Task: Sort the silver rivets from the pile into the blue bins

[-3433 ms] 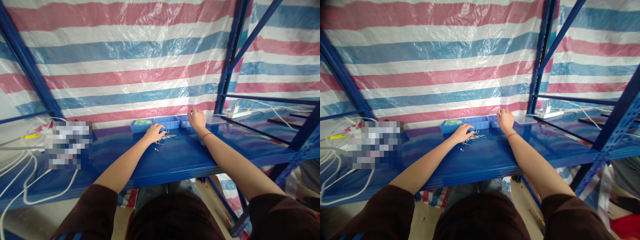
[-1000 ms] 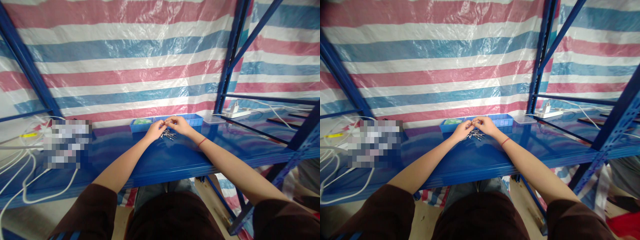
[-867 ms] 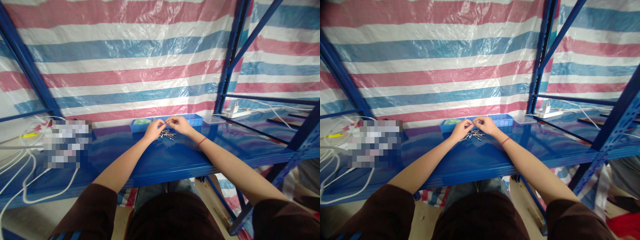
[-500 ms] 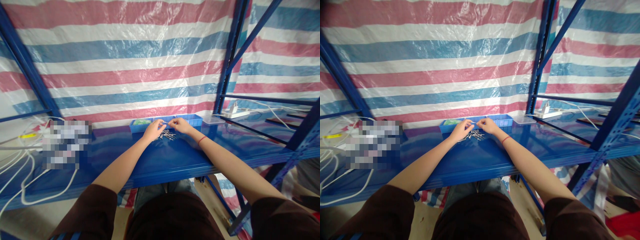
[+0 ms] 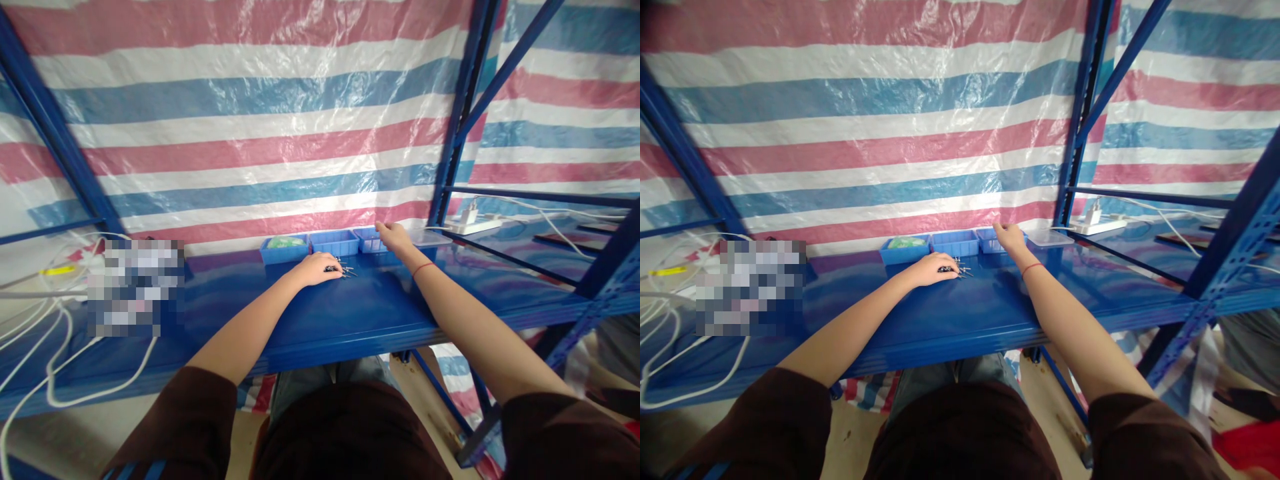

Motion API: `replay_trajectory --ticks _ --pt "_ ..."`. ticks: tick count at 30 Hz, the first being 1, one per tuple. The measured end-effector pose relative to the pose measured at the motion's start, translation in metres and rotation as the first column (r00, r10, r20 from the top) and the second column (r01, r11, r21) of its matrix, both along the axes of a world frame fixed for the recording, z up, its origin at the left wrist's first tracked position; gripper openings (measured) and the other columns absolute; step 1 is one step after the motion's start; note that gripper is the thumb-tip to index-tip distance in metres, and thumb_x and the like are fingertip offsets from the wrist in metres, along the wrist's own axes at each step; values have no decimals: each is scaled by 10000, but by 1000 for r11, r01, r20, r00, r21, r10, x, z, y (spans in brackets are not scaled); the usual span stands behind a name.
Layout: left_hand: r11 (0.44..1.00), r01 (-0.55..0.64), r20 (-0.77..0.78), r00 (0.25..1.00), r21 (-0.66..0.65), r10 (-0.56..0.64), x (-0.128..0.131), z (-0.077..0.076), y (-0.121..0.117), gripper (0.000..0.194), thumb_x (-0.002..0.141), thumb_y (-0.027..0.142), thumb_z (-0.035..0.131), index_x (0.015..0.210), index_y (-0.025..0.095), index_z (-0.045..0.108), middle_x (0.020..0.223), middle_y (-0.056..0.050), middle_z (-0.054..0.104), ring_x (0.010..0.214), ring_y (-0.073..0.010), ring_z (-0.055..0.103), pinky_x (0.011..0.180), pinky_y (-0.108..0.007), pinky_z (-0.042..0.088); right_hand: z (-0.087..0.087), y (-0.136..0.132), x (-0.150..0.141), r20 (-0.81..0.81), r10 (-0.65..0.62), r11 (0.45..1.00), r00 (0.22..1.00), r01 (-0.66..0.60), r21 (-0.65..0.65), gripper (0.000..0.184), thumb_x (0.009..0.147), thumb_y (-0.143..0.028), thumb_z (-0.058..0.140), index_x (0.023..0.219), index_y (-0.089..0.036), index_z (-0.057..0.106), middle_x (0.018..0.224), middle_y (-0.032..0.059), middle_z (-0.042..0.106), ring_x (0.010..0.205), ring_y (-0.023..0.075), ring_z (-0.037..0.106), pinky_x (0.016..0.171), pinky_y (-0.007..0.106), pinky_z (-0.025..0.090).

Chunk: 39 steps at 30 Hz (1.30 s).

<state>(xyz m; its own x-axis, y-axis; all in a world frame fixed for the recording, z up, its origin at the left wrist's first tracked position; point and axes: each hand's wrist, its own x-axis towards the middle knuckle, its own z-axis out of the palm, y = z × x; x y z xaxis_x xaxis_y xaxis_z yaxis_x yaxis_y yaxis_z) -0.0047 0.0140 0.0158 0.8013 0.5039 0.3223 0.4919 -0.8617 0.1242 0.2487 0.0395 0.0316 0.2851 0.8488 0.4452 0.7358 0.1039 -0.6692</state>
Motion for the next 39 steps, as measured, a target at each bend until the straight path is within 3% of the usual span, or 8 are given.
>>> replay_trajectory --ticks 2,4,7,10,19,28,33,39 --pt "1000 5 9 1000 19 -5 0 0 1 227 825 362 520 907 220 676 1009 -47 641 967 -179 567 877 -295 420 3 -7 -13 48 52 999 997 -51 -20 389 814 -416 417 814 -106 651 597 57 590 585 149 542 598 250 393" --pt "1000 -4 13 1000 29 3 0 0 0 219 831 345 508 906 215 667 983 -46 640 934 -174 576 849 -289 433 4 -13 -26 135 186 982 973 -180 -52 345 798 -395 451 755 -115 648 597 44 585 587 136 523 582 238 373" --pt "999 -27 18 999 43 27 1 0 -4 210 832 323 494 892 212 661 949 -46 636 895 -174 584 829 -295 441 3 -21 -40 227 398 918 889 -385 -97 301 784 -373 473 747 -131 647 601 21 582 591 123 509 568 228 359" --pt "997 -49 16 999 54 48 3 0 -8 193 804 310 521 898 229 669 981 -49 628 927 -197 575 855 -326 433 2 -27 -48 269 511 859 817 -499 -117 279 768 -367 486 716 -142 643 589 6 575 574 117 496 557 232 352" --pt "998 -44 53 998 -47 46 3 -4 -4 176 812 323 514 825 206 644 928 -52 598 893 -189 563 843 -328 430 5 -37 -54 262 589 807 764 -569 -155 243 753 -310 490 699 -136 651 579 7 586 538 110 485 527 233 348" --pt "985 -168 -35 985 34 169 8 -2 -11 215 870 327 423 842 188 585 957 -61 584 958 -222 536 819 -360 417 5 -43 -59 186 726 686 662 -676 -269 252 732 -311 516 793 -125 674 617 3 597 540 94 483 541 224 370" --pt "979 -196 98 977 60 190 5 -1 -8 162 859 286 442 844 188 571 872 -38 624 859 -190 576 780 -318 426 2 -42 -60 124 751 653 648 -704 -279 285 724 -360 550 831 -122 664 568 -6 569 505 94 487 500 221 372" --pt "984 -113 374 914 -138 157 5 0 -2 127 806 278 520 825 175 591 801 -16 656 731 -145 608 712 -267 466 0 -38 -60 43 739 669 673 -723 -172 236 740 -295 549 870 -116 632 643 29 596 525 95 527 465 203 410"
